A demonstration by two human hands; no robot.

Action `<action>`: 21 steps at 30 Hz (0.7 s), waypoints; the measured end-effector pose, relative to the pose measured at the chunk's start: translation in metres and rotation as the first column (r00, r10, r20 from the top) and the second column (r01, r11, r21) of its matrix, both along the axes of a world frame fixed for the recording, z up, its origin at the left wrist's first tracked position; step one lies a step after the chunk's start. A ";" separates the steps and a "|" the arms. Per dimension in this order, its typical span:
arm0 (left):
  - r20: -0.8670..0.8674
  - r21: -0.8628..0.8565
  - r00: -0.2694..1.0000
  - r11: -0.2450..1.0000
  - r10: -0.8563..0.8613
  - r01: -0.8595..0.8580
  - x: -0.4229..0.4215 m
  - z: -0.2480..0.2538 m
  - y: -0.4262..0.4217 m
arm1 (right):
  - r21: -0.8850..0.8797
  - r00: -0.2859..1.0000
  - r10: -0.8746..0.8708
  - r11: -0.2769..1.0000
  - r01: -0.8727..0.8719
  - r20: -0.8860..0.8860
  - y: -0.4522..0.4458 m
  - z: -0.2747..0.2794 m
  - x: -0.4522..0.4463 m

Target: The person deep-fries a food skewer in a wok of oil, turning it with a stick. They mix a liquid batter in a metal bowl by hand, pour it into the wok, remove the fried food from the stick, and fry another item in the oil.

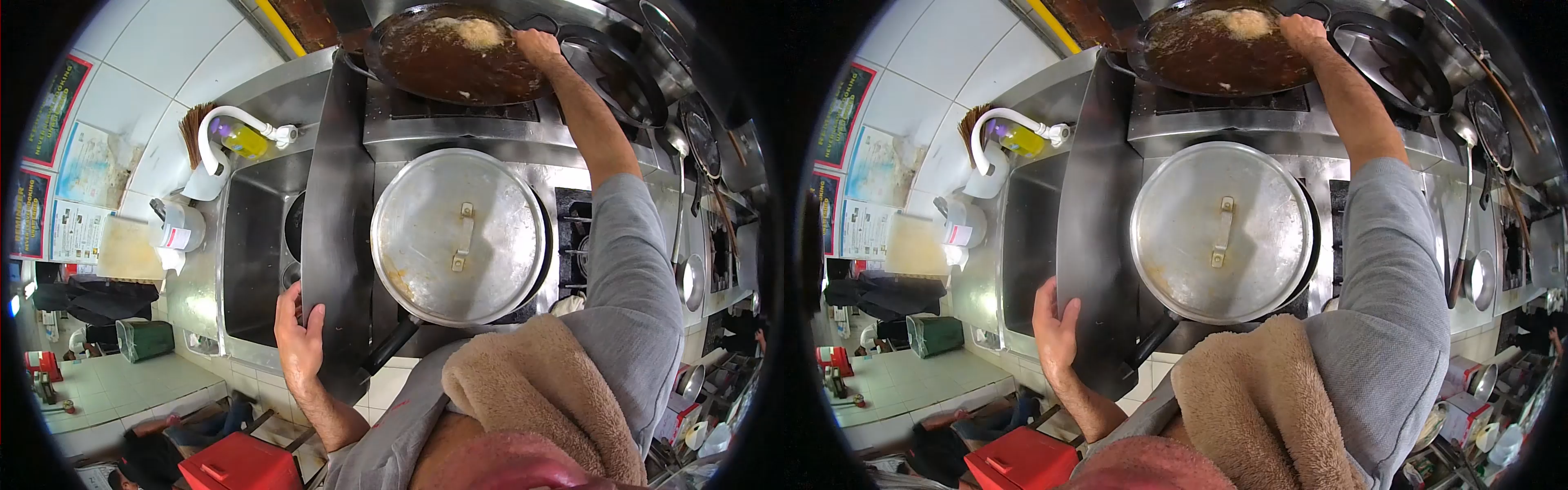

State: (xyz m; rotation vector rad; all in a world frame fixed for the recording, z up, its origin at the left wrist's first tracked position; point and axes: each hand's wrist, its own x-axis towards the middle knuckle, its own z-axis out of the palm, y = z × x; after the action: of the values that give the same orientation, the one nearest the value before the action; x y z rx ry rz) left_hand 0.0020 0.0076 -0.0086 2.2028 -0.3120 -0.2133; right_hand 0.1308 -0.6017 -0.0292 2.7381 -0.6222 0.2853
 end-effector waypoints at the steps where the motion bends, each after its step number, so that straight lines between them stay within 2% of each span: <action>1: 0.003 0.008 1.000 1.000 -0.002 0.002 0.000 0.001 0.000 | 0.018 0.999 -0.028 0.999 0.028 -0.020 0.001 0.003 -0.003; 6: 0.036 0.022 0.999 1.000 -0.021 0.020 -0.001 -0.001 0.002 | 0.042 0.999 0.009 0.999 -0.007 -0.030 0.017 0.013 -0.035; 8: 0.182 0.030 0.983 0.999 -0.024 0.019 -0.001 -0.007 0.004 | 0.056 0.999 0.025 0.998 -0.022 -0.044 0.024 0.015 -0.047; 13: 0.198 0.013 0.980 1.000 -0.020 0.018 -0.003 -0.006 0.003 | 0.069 0.989 0.103 0.993 -0.096 -0.103 0.047 0.027 -0.082; 21: 0.216 0.017 0.976 0.999 -0.039 0.037 -0.006 -0.003 0.003 | 0.112 0.972 0.077 0.992 -0.053 -0.224 0.086 0.056 -0.130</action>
State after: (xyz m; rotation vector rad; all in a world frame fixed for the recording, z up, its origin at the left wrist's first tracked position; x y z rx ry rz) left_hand -0.0039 0.0105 -0.0120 2.2377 -0.4742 0.0047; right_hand 0.0009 -0.5156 0.0268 2.8390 -0.4982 -0.0495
